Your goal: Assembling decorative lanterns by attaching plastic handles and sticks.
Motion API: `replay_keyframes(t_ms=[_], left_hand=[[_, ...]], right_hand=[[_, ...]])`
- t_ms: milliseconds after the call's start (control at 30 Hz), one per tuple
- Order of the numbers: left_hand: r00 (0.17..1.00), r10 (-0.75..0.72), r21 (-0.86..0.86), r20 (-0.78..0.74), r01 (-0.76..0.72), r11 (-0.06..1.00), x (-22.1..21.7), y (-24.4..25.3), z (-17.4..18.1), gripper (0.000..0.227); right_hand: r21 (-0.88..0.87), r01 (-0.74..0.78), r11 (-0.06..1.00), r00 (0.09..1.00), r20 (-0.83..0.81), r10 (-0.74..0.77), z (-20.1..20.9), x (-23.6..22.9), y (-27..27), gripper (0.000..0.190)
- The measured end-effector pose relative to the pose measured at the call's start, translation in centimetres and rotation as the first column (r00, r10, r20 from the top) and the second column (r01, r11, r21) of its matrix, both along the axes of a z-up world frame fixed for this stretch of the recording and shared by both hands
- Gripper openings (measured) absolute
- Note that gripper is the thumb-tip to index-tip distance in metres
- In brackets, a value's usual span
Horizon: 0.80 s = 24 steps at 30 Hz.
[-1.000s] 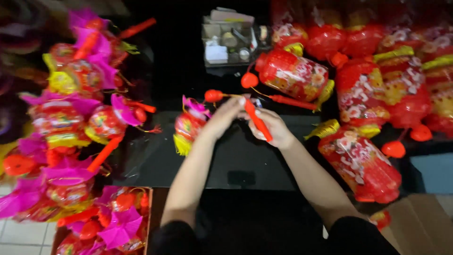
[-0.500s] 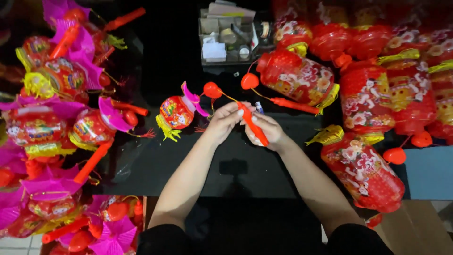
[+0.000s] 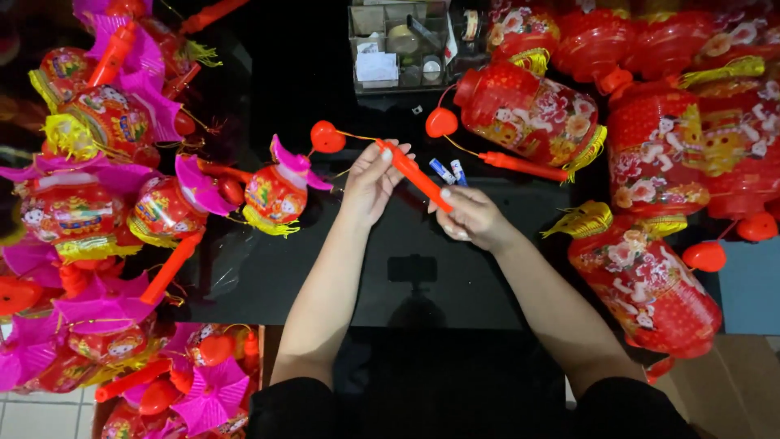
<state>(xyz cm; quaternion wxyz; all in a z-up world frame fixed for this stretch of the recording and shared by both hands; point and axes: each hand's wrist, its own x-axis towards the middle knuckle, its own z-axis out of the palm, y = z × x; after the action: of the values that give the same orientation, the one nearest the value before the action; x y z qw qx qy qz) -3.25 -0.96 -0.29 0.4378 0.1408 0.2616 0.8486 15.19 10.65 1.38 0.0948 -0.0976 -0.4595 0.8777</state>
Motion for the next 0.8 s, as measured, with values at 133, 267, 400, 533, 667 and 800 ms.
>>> replay_keyframes(t_ms=[133,267,400,533,667,800], left_hand=[[0.975,0.105,-0.114,-0.194,-0.129,0.985,0.0,0.2,0.6,0.029],[0.963,0.135,-0.14,-0.233,-0.171,0.975,0.2,-0.1,1.5,0.028],[0.967,0.122,-0.145,-0.224,-0.157,0.977,0.1,-0.2,2.0,0.027],[0.98,0.123,-0.086,-0.159,-0.137,0.987,0.4,0.0,1.4,0.03],[0.982,0.118,-0.068,-0.149,-0.13,0.989,0.5,0.3,0.8,0.031],[0.98,0.113,-0.083,-0.165,-0.128,0.988,0.5,0.1,1.3,0.029]], right_hand=[[0.16,0.103,0.982,0.995,-0.016,-0.102,1.7,0.0,-0.2,0.027],[0.654,0.284,0.701,0.958,-0.157,-0.242,-1.4,0.3,0.7,0.007],[0.773,0.434,0.463,0.887,-0.275,-0.371,1.5,-0.1,-0.8,0.013],[0.696,0.44,0.568,0.882,-0.216,-0.419,0.6,0.0,-0.3,0.013],[0.68,0.429,0.594,0.89,-0.205,-0.408,0.3,0.0,-0.2,0.032],[0.678,0.451,0.58,0.878,-0.223,-0.423,0.3,0.0,-0.3,0.028]])
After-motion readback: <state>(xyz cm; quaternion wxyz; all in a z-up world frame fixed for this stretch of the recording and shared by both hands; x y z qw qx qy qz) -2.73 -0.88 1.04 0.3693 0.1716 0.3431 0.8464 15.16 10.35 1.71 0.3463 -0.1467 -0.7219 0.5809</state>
